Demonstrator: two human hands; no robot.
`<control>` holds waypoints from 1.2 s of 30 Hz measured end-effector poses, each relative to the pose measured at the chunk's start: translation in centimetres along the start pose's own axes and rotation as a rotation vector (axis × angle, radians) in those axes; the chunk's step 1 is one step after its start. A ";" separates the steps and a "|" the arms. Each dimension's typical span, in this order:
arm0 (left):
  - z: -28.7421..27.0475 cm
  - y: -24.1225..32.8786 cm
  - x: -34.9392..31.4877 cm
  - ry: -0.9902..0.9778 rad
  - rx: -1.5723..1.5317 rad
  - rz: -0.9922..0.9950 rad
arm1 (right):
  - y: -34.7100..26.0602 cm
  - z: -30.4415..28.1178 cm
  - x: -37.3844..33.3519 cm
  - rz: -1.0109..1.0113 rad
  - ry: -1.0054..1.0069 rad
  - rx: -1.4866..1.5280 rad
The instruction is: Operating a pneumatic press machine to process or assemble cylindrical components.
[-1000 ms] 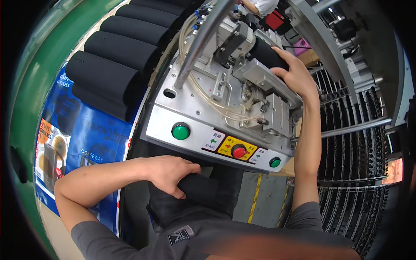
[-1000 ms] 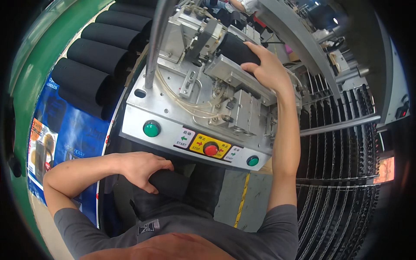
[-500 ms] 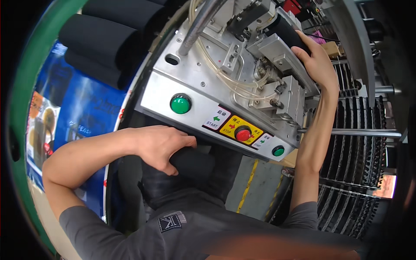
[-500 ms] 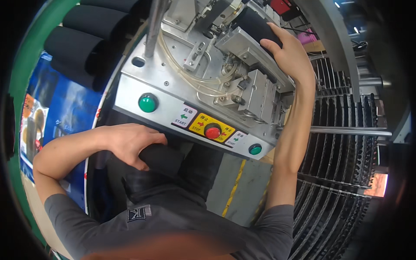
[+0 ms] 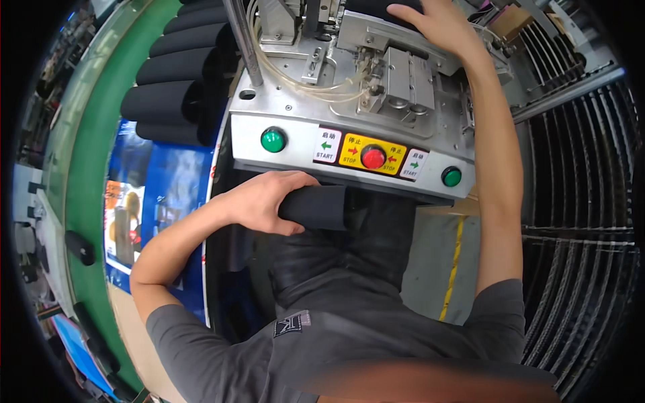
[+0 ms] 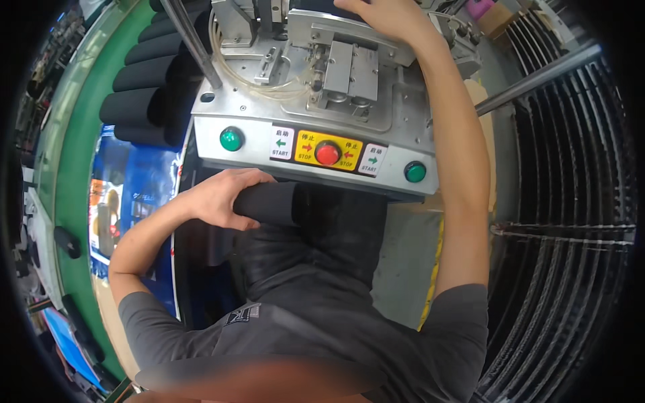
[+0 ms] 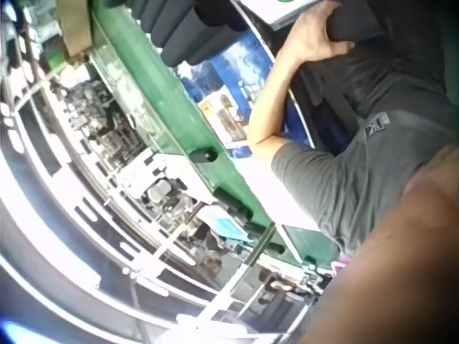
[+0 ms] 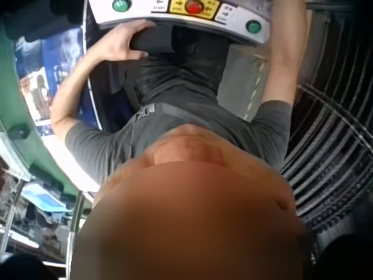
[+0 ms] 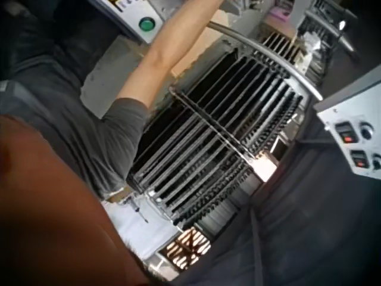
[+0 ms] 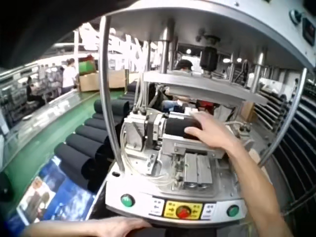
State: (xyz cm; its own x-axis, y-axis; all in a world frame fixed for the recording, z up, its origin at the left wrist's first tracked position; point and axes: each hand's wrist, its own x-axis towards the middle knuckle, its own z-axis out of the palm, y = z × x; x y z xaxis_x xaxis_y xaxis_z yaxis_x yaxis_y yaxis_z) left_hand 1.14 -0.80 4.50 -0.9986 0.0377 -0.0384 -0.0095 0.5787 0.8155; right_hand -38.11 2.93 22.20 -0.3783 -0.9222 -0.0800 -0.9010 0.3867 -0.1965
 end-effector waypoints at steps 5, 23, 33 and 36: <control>1.0 3.9 -4.1 0.376 0.476 0.041 | 0.9 7.9 -15.7 -0.352 0.860 0.533; 2.2 -1.8 -5.0 0.792 0.717 0.257 | -6.4 29.4 -24.3 -0.240 0.478 1.429; 1.9 -1.7 -5.2 0.819 0.793 0.287 | -10.9 27.9 -22.7 -0.218 -0.089 1.824; 1.9 -1.6 -5.2 0.794 0.786 0.264 | -11.9 27.7 -22.4 -0.172 -0.008 1.780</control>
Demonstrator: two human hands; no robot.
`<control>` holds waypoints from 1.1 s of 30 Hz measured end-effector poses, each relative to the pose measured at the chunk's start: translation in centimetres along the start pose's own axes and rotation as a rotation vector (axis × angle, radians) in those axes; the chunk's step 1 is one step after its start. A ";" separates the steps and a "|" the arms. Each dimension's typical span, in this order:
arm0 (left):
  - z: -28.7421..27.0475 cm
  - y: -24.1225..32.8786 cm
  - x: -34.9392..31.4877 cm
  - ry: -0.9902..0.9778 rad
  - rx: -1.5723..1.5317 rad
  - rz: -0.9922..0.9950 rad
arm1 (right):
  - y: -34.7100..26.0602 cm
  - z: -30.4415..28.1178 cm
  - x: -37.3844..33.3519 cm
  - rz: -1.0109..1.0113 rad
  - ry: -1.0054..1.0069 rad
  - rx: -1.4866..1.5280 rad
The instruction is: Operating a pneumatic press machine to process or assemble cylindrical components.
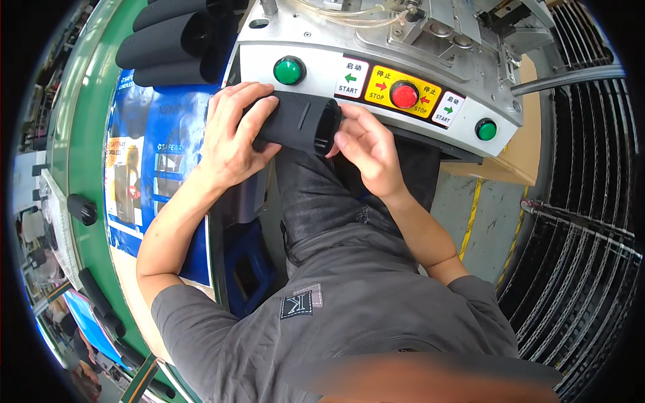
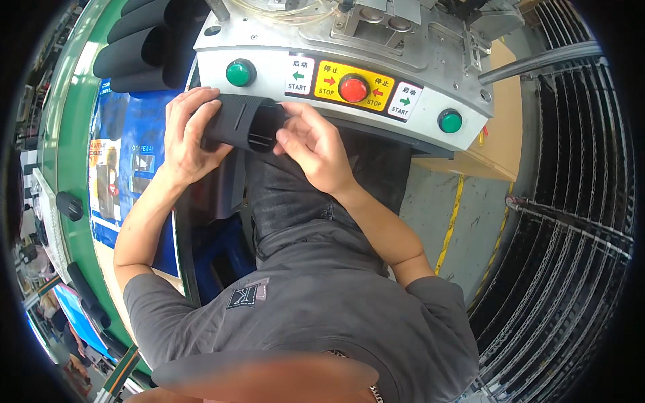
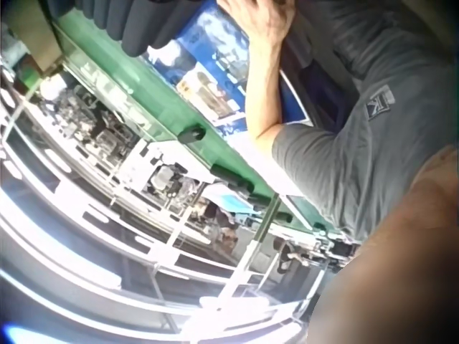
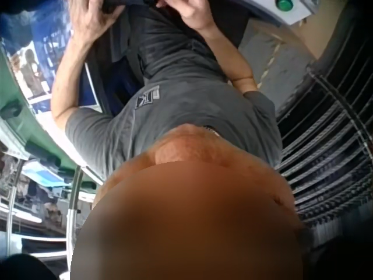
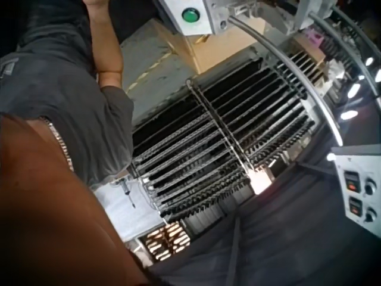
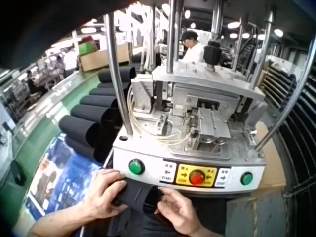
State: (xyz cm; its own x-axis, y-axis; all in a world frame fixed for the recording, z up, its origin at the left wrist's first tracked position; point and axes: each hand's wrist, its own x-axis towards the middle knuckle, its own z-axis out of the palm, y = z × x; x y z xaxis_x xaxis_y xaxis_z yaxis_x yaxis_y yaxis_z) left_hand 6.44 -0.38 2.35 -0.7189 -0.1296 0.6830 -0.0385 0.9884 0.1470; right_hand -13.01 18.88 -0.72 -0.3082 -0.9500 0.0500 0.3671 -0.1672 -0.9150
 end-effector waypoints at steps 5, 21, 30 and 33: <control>0.3 0.0 -0.2 -0.018 -0.051 -0.065 | 0.0 0.3 1.7 -0.076 0.136 -0.167; 0.2 0.2 -0.3 -0.089 0.004 -0.066 | 0.7 0.3 3.3 -0.180 0.234 -0.522; 0.4 0.0 -0.4 -0.082 -0.072 -0.143 | -0.8 1.2 3.4 -0.085 0.151 -0.286; 0.3 -0.3 -0.6 -0.146 -0.184 -0.264 | -1.2 1.3 3.8 -0.162 0.177 -0.301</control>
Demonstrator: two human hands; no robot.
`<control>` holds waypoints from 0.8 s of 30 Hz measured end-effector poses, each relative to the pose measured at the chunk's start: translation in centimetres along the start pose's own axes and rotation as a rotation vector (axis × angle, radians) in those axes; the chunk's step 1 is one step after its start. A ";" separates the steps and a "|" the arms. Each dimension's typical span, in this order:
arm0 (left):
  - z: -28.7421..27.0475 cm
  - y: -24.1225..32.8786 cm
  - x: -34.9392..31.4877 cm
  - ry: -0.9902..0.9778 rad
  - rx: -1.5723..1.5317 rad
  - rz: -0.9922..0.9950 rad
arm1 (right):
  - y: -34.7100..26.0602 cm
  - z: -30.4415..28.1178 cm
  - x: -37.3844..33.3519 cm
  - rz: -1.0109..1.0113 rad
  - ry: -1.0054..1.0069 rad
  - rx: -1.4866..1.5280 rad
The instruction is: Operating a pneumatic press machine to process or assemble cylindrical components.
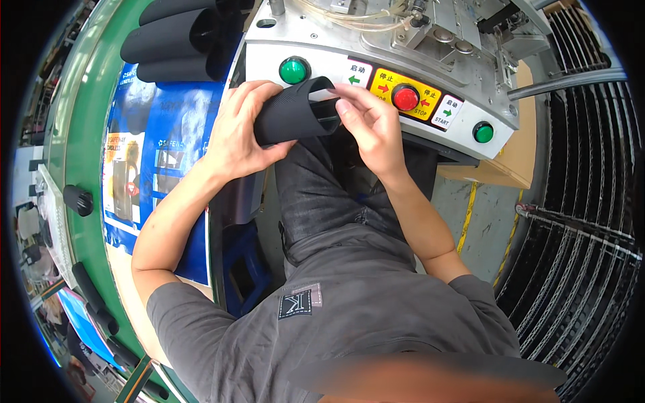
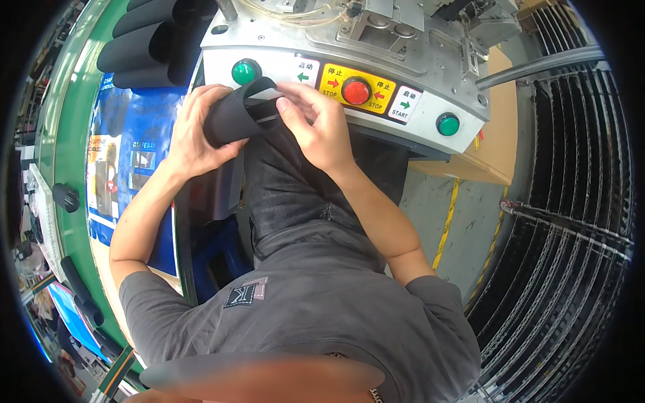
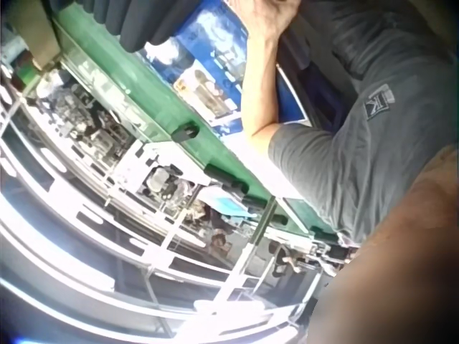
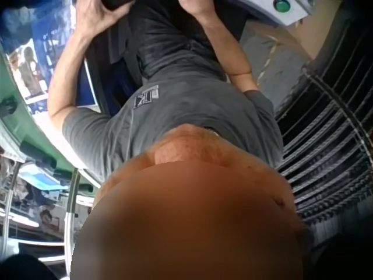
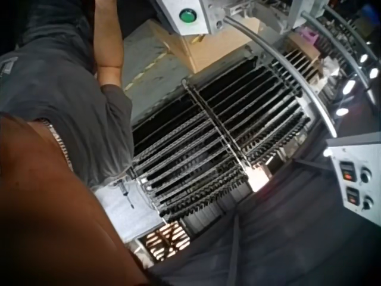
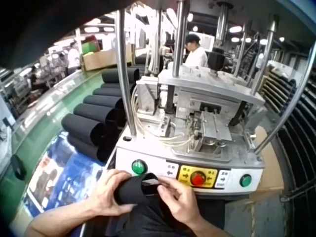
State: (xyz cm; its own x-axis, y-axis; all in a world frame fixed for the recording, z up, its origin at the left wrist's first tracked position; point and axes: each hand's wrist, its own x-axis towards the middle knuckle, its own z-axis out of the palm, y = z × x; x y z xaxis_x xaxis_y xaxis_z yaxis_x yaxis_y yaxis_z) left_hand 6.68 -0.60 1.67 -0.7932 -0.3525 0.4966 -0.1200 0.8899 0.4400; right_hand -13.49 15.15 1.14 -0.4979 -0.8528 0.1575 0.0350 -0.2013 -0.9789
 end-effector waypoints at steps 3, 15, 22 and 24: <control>0.0 0.0 0.0 -0.032 -0.046 -0.033 | -0.3 -0.1 0.6 -0.053 0.002 -0.054; -0.1 0.5 0.0 -0.030 -0.166 -0.012 | -2.0 -0.5 1.1 -0.031 -0.032 -0.157; -0.1 -0.4 0.1 0.153 -0.015 0.127 | -0.5 -2.1 -0.9 0.253 -0.141 0.347; 0.1 -0.4 0.1 0.178 0.041 0.176 | -0.6 -1.8 -1.3 0.275 -0.219 0.340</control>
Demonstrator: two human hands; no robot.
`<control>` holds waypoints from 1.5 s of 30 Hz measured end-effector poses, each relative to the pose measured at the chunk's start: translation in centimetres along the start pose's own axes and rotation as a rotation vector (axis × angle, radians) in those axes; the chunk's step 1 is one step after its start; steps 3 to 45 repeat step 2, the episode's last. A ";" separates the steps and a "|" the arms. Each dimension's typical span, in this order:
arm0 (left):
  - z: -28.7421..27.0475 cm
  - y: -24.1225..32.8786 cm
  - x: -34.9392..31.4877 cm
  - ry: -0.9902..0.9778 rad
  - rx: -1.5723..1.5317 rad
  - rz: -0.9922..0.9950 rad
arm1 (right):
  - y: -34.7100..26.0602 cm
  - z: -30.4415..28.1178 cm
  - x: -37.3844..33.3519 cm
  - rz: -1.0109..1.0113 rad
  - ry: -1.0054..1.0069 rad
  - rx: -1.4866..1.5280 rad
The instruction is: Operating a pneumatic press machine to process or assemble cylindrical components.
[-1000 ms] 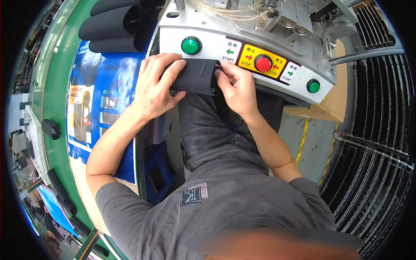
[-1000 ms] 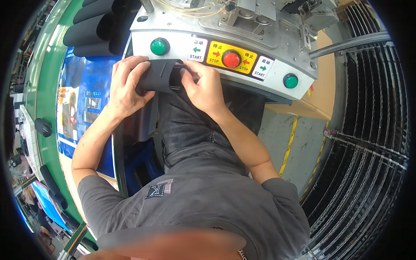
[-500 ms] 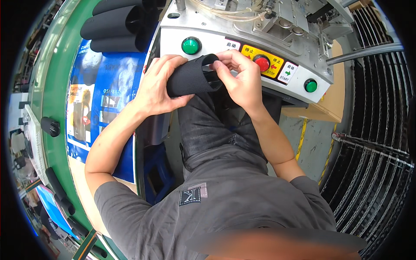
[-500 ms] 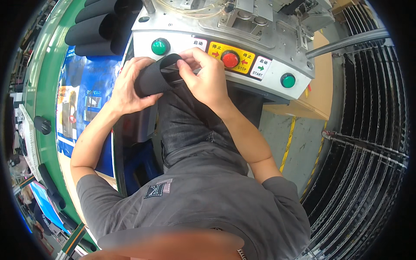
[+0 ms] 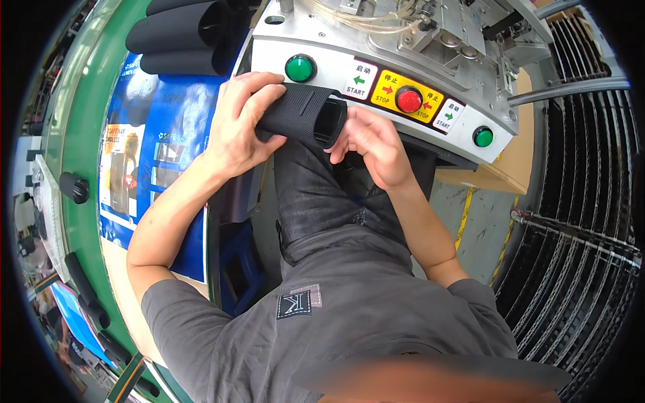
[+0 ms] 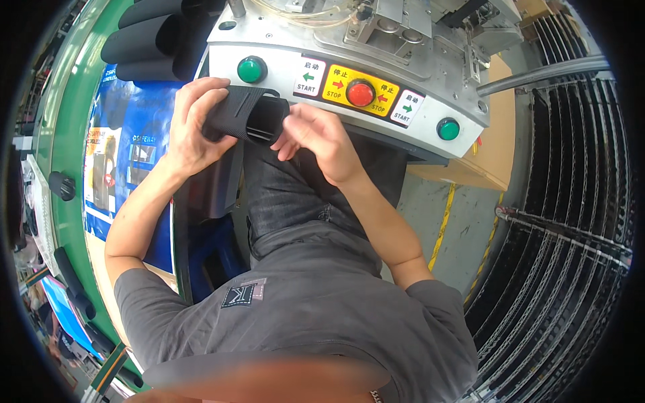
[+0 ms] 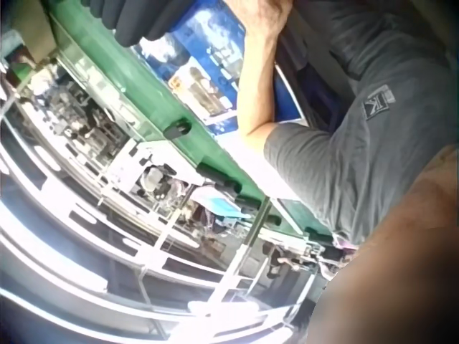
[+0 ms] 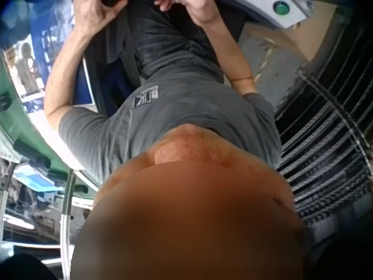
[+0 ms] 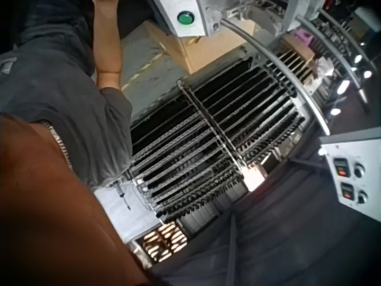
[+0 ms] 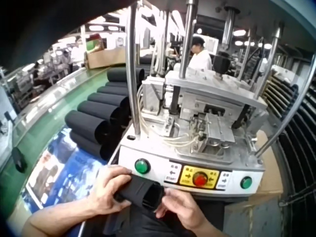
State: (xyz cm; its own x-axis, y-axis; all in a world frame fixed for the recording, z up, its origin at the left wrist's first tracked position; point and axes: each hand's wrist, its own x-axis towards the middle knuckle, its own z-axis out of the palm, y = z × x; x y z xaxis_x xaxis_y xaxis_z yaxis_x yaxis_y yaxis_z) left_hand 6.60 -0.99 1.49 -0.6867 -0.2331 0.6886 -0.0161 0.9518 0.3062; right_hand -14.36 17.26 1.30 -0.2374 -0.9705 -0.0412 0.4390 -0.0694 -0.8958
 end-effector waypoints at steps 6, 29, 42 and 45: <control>0.2 0.0 0.0 0.020 0.052 0.056 | 0.1 0.2 -0.2 0.034 -0.070 -0.013; 0.2 0.0 0.0 0.020 0.052 0.056 | 0.1 0.2 -0.2 0.034 -0.070 -0.013; 0.2 0.0 0.0 0.020 0.052 0.056 | 0.1 0.2 -0.2 0.034 -0.070 -0.013; 0.2 0.0 0.0 0.020 0.052 0.056 | 0.1 0.2 -0.2 0.034 -0.070 -0.013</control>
